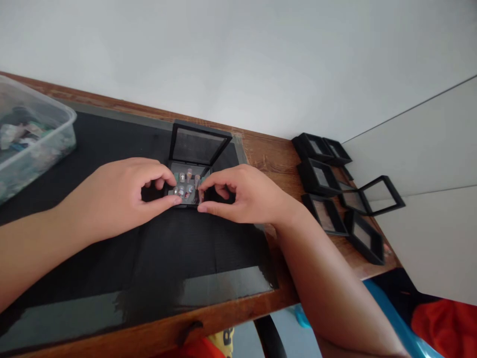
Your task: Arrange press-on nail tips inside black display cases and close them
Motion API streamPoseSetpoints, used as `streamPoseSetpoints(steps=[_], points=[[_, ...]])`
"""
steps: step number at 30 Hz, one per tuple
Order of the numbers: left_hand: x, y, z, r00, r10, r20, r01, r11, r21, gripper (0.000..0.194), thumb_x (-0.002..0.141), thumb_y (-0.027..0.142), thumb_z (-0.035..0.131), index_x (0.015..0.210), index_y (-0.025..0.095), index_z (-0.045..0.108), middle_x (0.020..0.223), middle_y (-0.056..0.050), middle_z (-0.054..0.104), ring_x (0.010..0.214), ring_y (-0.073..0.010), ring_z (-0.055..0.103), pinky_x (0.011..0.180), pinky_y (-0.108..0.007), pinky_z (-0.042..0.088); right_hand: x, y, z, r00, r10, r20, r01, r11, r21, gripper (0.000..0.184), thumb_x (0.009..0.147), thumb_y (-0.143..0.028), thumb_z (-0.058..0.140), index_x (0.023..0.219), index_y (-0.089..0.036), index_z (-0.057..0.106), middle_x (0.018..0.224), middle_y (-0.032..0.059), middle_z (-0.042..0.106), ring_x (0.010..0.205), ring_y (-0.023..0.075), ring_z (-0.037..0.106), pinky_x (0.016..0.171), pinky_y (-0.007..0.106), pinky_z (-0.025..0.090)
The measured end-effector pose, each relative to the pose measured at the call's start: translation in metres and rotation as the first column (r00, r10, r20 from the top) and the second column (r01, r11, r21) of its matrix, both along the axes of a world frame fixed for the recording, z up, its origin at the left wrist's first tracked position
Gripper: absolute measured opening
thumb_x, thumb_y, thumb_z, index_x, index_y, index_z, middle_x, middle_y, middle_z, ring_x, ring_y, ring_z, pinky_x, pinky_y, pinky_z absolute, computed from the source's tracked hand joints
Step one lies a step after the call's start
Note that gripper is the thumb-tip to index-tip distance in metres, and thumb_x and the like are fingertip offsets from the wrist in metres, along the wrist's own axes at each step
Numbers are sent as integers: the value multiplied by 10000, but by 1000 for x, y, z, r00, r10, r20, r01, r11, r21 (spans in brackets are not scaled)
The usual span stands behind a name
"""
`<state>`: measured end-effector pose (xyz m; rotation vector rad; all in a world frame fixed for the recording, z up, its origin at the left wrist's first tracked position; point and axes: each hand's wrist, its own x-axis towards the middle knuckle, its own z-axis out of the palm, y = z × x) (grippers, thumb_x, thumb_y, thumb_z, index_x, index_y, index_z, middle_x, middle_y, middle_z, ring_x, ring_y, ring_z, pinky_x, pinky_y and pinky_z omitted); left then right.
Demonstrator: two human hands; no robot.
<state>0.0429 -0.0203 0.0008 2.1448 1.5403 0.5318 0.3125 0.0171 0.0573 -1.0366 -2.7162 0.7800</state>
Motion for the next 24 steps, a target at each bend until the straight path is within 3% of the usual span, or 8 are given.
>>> streamPoseSetpoints(steps=[19, 24], points=[[1, -1, 2, 1000, 2, -24, -3, 1000, -14, 388, 899, 662, 559, 994, 332, 740, 940, 6, 756, 823, -219, 679, 731, -358, 453, -3, -2, 0, 998, -20, 53, 17, 998, 66, 255, 910, -327, 872, 1132, -201, 857, 676, -66, 602, 620, 103, 521, 659, 270, 323], [1, -1, 3, 999, -15, -31, 14, 1000, -23, 383, 895, 656, 545, 965, 347, 760, 909, 2, 773, 820, -231, 689, 733, -367, 457, -5, -4, 2, 991, -108, 85, 102, 992, 73, 166, 926, -269, 818, 1070, -212, 878, 641, -61, 589, 600, 105, 493, 640, 274, 303]])
